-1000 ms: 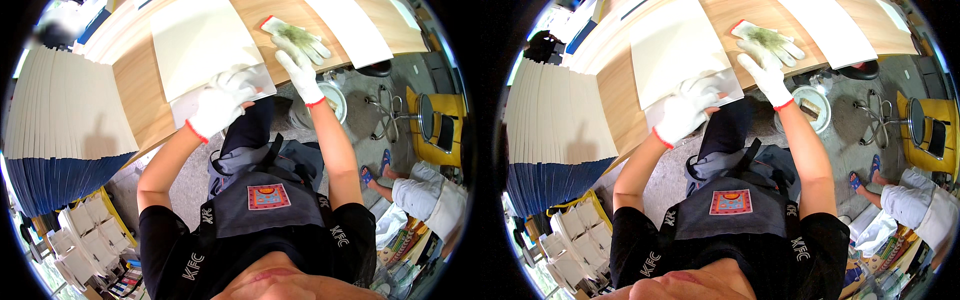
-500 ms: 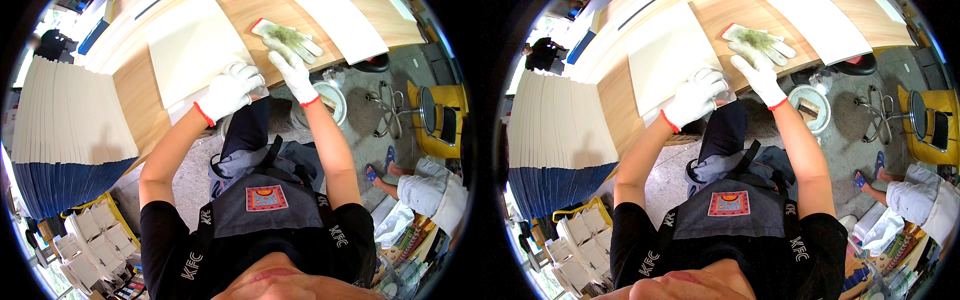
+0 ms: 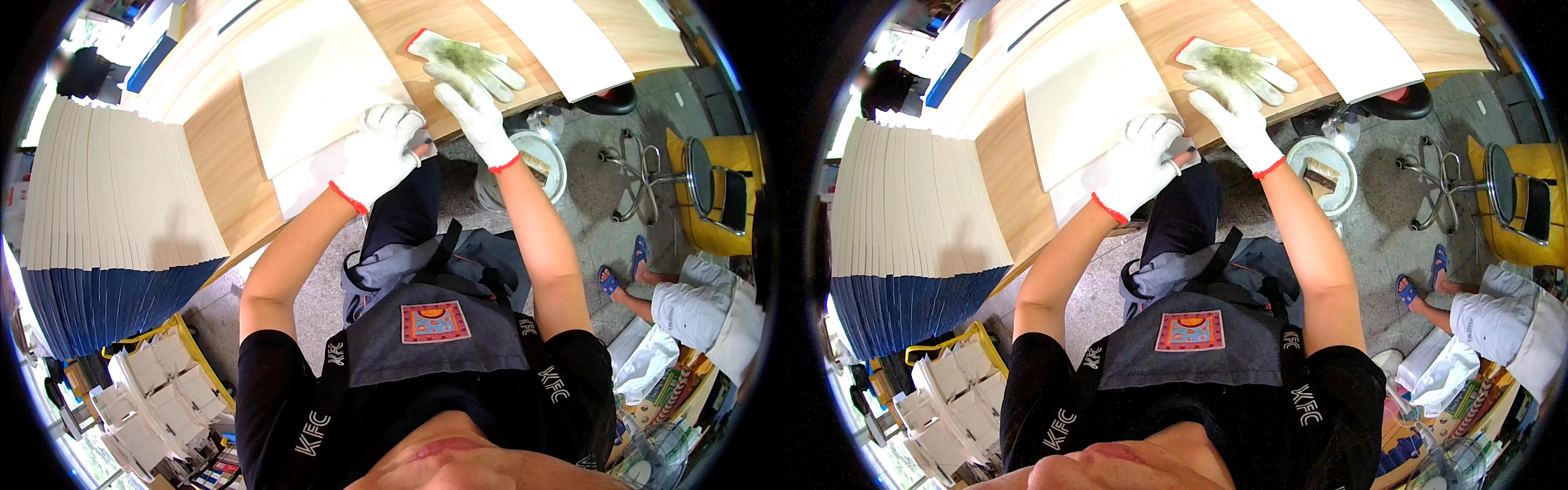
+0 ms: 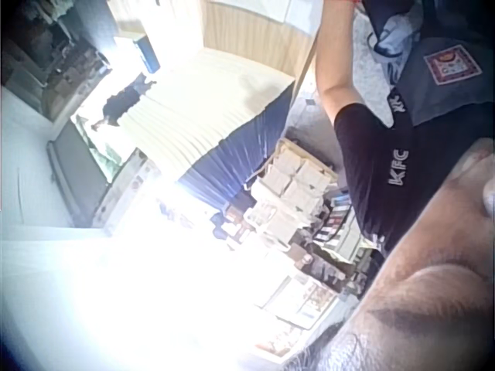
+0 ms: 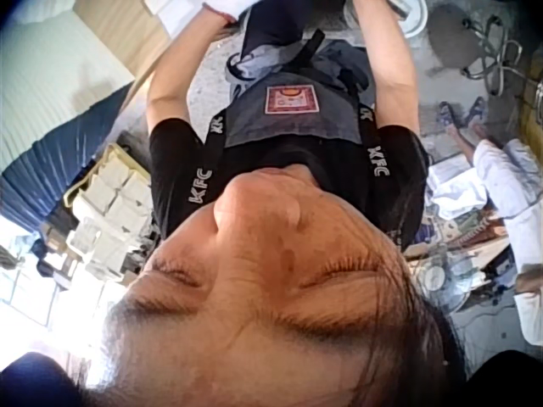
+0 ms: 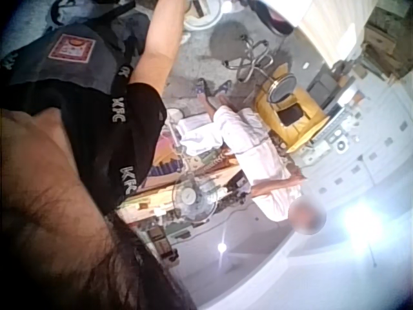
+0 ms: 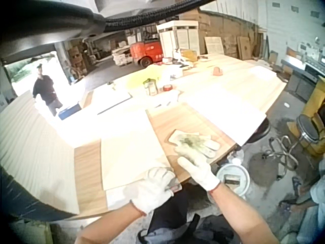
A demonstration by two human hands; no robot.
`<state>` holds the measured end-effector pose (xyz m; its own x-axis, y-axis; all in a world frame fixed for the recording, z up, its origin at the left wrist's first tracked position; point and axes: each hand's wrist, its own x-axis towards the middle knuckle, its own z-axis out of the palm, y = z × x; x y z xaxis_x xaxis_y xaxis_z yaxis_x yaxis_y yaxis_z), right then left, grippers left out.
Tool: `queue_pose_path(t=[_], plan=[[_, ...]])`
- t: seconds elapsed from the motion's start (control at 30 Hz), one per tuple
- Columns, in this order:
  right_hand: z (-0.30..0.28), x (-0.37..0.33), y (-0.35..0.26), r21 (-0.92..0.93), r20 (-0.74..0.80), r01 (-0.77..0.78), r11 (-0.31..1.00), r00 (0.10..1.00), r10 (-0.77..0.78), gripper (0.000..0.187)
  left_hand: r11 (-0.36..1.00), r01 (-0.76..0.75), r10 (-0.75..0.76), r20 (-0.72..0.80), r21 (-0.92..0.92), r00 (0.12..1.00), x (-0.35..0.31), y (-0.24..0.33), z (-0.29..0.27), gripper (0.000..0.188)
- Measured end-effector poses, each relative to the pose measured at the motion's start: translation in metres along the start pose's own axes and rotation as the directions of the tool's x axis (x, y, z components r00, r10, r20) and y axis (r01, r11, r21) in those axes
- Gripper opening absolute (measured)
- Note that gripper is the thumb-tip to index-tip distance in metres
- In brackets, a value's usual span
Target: The person applies glue to the spine of a stack of white paper using a brush, then wraps a blue cover around the stack to form a notebook. The person repeats this process for several stacks, placing the finished notebooks on a nearby shelf.
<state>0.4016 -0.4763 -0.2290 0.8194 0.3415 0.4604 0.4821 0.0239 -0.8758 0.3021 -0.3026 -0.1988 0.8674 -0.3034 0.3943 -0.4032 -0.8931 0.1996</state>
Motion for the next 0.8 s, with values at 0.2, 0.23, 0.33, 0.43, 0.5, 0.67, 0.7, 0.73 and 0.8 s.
queue_pose_path(t=[0.2, 0.23, 0.33, 0.43, 0.5, 0.67, 0.7, 0.73, 0.8], plan=[[0.001, -0.001, -0.004, 0.024, 0.017, -0.037, 0.999, 0.999, 0.037, 0.034, 0.999, 0.003, 0.0, -0.054, 0.044, 0.999, -0.019, 0.007, -0.02, 0.051], [0.0, -0.001, -0.004, -0.043, 0.052, -0.017, 0.999, 0.998, 0.02, 0.034, 0.999, 0.017, -0.013, -0.074, 0.048, 0.997, -0.026, 0.002, -0.026, 0.054], [-0.003, 0.003, -0.007, -0.283, 0.158, 0.063, 0.957, 0.987, -0.019, 0.034, 0.967, 0.161, -0.168, 0.018, 0.199, 0.986, -0.063, -0.021, -0.049, 0.064], [0.01, 0.02, -0.027, -0.524, 0.334, 0.224, 0.822, 0.942, -0.044, 0.039, 0.932, 0.258, -0.281, 0.057, 0.253, 0.958, -0.091, -0.048, -0.073, 0.061], [0.02, 0.042, -0.039, -0.606, 0.493, 0.379, 0.7, 0.869, -0.043, 0.043, 0.927, 0.29, -0.323, 0.115, 0.237, 0.939, -0.102, -0.066, -0.085, 0.053], [0.046, 0.095, -0.054, -0.709, 0.669, 0.39, 0.587, 0.636, 0.385, 0.071, 0.863, 0.495, -0.503, 0.252, 0.1, 0.827, -0.08, -0.097, -0.102, 0.021], [0.05, 0.1, -0.062, -0.742, 0.654, 0.393, 0.543, 0.601, 0.459, 0.072, 0.828, 0.557, -0.551, 0.27, 0.064, 0.789, -0.076, -0.106, -0.104, 0.021], [0.055, 0.107, -0.071, -0.771, 0.632, 0.398, 0.497, 0.564, 0.531, 0.074, 0.831, 0.554, -0.549, 0.24, 0.053, 0.801, -0.074, -0.115, -0.103, 0.028], [0.052, 0.116, -0.086, -0.755, 0.652, 0.342, 0.559, 0.475, 0.59, 0.072, 0.809, 0.586, -0.58, 0.236, 0.052, 0.78, -0.071, -0.13, -0.099, 0.033]])
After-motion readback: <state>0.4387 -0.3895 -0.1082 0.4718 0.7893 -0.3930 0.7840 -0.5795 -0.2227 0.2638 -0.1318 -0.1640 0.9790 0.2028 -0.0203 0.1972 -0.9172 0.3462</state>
